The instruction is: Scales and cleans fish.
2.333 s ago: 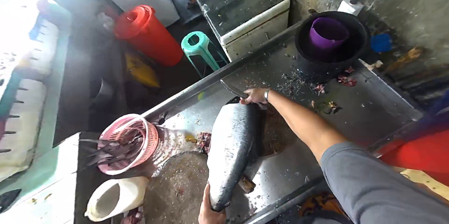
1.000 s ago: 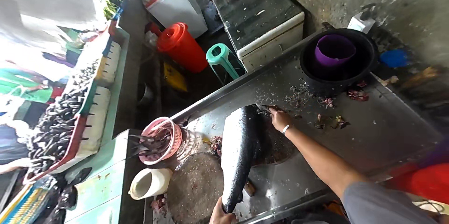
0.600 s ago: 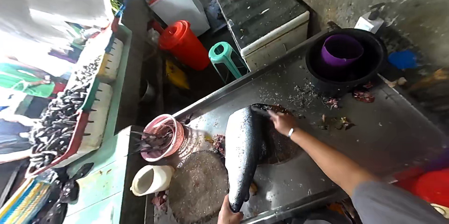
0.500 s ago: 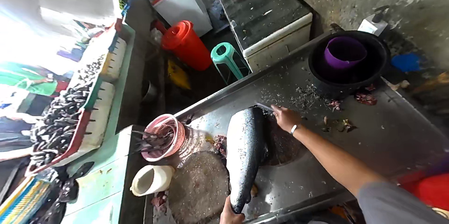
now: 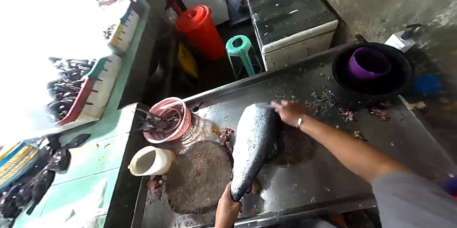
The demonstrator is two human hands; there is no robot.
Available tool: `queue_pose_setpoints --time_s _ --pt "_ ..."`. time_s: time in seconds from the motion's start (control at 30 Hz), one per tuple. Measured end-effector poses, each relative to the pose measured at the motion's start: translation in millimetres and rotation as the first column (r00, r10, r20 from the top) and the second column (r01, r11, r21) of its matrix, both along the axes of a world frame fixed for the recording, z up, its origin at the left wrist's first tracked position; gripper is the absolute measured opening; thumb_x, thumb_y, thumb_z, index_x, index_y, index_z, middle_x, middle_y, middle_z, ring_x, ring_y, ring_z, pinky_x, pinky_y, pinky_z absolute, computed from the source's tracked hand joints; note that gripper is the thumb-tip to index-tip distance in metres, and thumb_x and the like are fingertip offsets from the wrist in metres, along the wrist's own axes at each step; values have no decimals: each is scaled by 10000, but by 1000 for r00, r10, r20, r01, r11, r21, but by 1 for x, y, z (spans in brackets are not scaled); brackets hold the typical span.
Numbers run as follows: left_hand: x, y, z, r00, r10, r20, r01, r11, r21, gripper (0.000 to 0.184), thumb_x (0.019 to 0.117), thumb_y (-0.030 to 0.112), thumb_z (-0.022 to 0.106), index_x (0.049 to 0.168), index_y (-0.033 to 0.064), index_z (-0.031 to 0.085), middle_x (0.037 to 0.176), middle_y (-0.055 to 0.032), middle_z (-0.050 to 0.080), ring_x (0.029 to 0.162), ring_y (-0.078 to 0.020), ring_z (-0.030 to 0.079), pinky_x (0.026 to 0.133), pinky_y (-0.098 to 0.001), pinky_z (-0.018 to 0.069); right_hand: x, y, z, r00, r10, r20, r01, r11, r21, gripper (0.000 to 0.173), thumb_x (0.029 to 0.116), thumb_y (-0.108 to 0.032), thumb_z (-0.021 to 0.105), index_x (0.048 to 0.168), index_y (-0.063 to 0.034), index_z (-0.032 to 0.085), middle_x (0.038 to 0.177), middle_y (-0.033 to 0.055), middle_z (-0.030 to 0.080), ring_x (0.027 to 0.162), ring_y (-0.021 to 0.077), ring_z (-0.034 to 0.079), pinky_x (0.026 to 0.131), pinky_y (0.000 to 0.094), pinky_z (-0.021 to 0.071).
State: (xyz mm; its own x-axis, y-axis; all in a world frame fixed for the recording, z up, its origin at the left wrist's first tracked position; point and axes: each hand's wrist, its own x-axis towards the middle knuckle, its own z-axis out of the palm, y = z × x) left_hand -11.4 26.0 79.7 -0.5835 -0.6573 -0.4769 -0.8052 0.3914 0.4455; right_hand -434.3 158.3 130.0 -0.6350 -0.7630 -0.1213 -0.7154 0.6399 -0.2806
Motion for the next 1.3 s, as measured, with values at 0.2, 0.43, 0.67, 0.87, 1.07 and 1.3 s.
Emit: queue_pose_setpoints --time_s 0.2,0.43,0.67,0.87,1.07,1.3 --pt "2 -7 -4 1000 -20 2 20 999 -33 852 657 89 805 1449 260 542 1170 -74 731 1072 -276 709 905 -616 561 -15 -6 25 1000 -2 -17 4 989 151 399 1068 -301 499 1461 -303 569 1202 216 689 1029 459 685 803 670 546" --pt "5 -12 -14 1000 -22 -12 22 999 -23 838 675 95 806 1452 265 542 1200 -66 724 1110 -269 699 938 -604 555 -20 -11 27 999 -23 -48 32 980 198 360 1058 -307 519 1404 -284 614 1171 220 703 1036 470 684 797 676 545" --pt "5 -20 -15 999 -34 8 34 999 -22 851 685 130 810 1472 282 525 1221 -64 718 1127 -271 694 948 -602 552 -16 -31 43 998 -30 -48 39 979 202 310 1040 -304 541 1314 -238 671 1097 223 725 1021 474 691 766 693 539" --pt "2 -22 -16 1000 -15 -26 14 1000 -19 847 684 129 811 1466 298 532 1234 -56 715 1136 -271 691 949 -607 552 -11 -57 50 999 17 -34 -6 955 295 331 1056 -298 516 1351 -242 655 1151 212 722 1072 458 688 805 678 543" --pt "7 -26 -19 998 -4 -62 4 1000 -4 823 717 146 814 1479 273 530 1281 -55 700 1179 -260 675 987 -594 541 -6 -74 49 999 30 -12 -25 943 333 329 1052 -314 521 1339 -248 667 1188 224 713 1105 467 676 838 701 531" --pt "8 -27 -24 998 -2 -57 2 1000 -1 822 713 143 807 1474 292 535 1305 -33 691 1203 -240 663 1005 -582 534 -18 -76 48 999 -35 -27 42 946 320 301 1027 -306 556 1267 -205 707 1181 241 710 1104 492 666 828 726 517"
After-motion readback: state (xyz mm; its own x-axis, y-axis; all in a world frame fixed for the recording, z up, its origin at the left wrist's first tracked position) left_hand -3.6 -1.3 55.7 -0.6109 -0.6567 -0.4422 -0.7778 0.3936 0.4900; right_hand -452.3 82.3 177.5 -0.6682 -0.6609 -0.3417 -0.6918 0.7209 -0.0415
